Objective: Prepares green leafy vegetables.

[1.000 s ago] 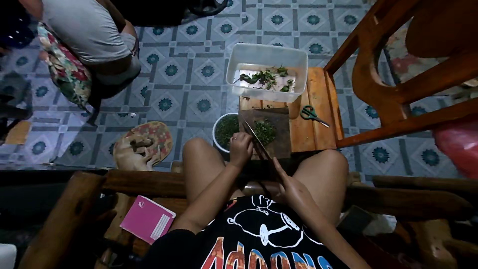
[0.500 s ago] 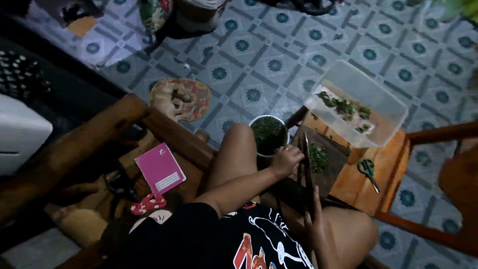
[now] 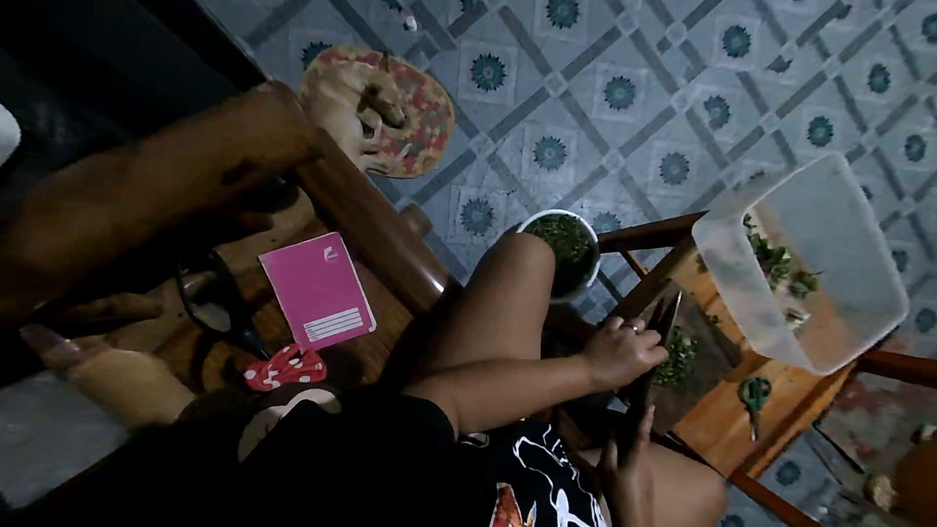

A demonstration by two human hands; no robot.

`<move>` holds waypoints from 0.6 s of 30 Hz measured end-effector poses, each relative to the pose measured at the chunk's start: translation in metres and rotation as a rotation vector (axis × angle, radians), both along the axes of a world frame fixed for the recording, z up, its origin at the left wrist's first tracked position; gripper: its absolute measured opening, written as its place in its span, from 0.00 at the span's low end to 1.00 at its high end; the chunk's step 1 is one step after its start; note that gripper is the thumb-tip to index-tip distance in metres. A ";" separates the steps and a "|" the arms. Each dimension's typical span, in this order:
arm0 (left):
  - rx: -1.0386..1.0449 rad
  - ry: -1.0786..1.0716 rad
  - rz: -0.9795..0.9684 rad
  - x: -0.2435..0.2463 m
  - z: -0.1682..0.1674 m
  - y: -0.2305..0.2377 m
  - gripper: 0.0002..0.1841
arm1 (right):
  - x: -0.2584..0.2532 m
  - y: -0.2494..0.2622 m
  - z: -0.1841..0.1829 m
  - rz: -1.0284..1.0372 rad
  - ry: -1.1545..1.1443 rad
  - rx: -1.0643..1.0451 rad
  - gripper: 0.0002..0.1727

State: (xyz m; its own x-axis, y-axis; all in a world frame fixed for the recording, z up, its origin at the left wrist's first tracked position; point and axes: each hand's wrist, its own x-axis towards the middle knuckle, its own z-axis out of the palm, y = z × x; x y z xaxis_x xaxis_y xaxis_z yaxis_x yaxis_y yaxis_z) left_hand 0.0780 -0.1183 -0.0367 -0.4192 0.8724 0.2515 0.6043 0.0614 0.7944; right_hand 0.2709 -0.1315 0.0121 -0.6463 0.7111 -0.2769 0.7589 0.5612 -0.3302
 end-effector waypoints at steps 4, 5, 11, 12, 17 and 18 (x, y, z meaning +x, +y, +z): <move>-0.007 -0.007 -0.012 -0.002 -0.001 0.003 0.10 | -0.009 0.011 -0.010 0.002 0.089 -0.001 0.41; -0.003 -0.006 -0.011 -0.002 -0.003 0.004 0.09 | -0.009 0.013 -0.012 -0.001 0.114 -0.007 0.41; 0.044 0.033 0.014 0.007 -0.008 0.015 0.08 | 0.006 0.017 -0.009 0.006 0.140 0.007 0.40; 0.070 0.045 0.028 0.010 -0.011 0.019 0.08 | 0.011 0.019 -0.010 -0.004 0.143 0.004 0.40; 0.144 0.102 0.062 0.022 -0.028 0.033 0.07 | 0.025 0.025 -0.004 -0.086 0.179 -0.052 0.38; 0.134 0.119 0.060 0.022 -0.029 0.033 0.06 | 0.026 0.024 0.002 -0.091 0.173 -0.062 0.38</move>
State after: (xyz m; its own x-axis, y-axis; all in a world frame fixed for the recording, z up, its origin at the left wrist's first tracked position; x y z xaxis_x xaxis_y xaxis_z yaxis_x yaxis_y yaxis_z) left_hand 0.1000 -0.0848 -0.0659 -0.4298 0.8022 0.4144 0.6932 -0.0010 0.7208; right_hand 0.2972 -0.1077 0.0143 -0.6217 0.7538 -0.2127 0.7347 0.4672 -0.4919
